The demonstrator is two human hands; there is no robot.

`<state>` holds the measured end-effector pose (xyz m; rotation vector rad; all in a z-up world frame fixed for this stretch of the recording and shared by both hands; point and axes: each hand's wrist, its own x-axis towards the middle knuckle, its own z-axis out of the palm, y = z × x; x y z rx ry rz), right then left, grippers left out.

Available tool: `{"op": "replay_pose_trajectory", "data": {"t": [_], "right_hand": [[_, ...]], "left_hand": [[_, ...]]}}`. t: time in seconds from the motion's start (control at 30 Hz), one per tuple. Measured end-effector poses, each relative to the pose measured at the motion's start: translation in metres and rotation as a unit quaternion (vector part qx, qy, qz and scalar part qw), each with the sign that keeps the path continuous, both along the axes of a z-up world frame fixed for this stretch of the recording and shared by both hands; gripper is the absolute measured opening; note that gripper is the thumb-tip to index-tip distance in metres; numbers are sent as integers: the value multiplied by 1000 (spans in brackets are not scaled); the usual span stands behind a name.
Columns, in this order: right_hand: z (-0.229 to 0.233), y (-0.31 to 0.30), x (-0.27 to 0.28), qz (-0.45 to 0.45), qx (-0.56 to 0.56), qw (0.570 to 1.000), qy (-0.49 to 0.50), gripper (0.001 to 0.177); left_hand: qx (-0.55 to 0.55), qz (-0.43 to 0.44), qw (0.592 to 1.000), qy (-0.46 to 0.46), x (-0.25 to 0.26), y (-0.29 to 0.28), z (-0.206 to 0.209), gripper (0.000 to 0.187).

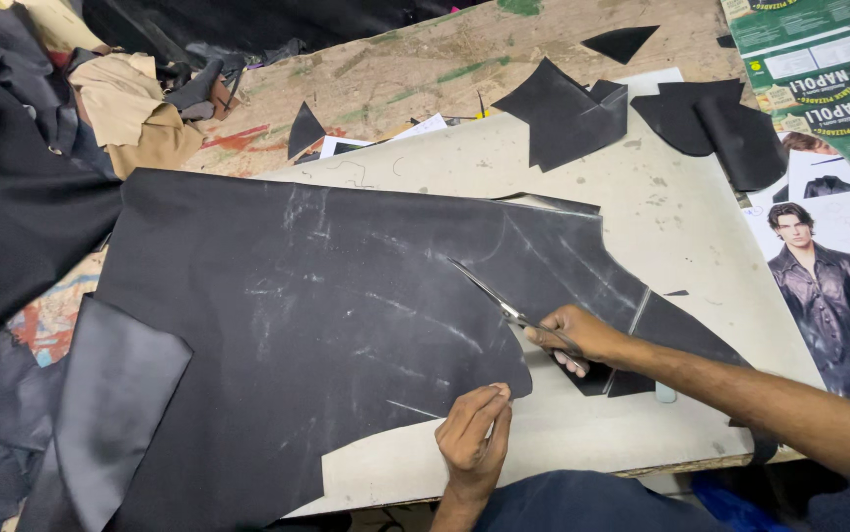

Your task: The person places a printed paper pattern on a large piece of black fabric, traces the pattern outline with chalk, and then uses shears to cut the fabric along the traced lines. The person handles the pattern, chalk, and shears to produce a cut fabric piece.

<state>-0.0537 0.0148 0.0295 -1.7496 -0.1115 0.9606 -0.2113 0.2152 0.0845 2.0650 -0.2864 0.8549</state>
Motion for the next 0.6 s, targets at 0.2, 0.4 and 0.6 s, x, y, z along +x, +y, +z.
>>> {"op": "replay_pose_trajectory", "data": {"t": [0.2,0.4,0.6], "right_hand": [[3,6,4,-6,7,1000,0,55],[2,12,2,-6,28,999,-24,50],[10,21,-22,-12,-17,999,-30,53]], "left_hand": [[3,2,1000,-8,-10,-1,-8,19],[-3,55,998,2,-9,13,-10,19],[-9,183,981,-58,56,91,38,12]]}}
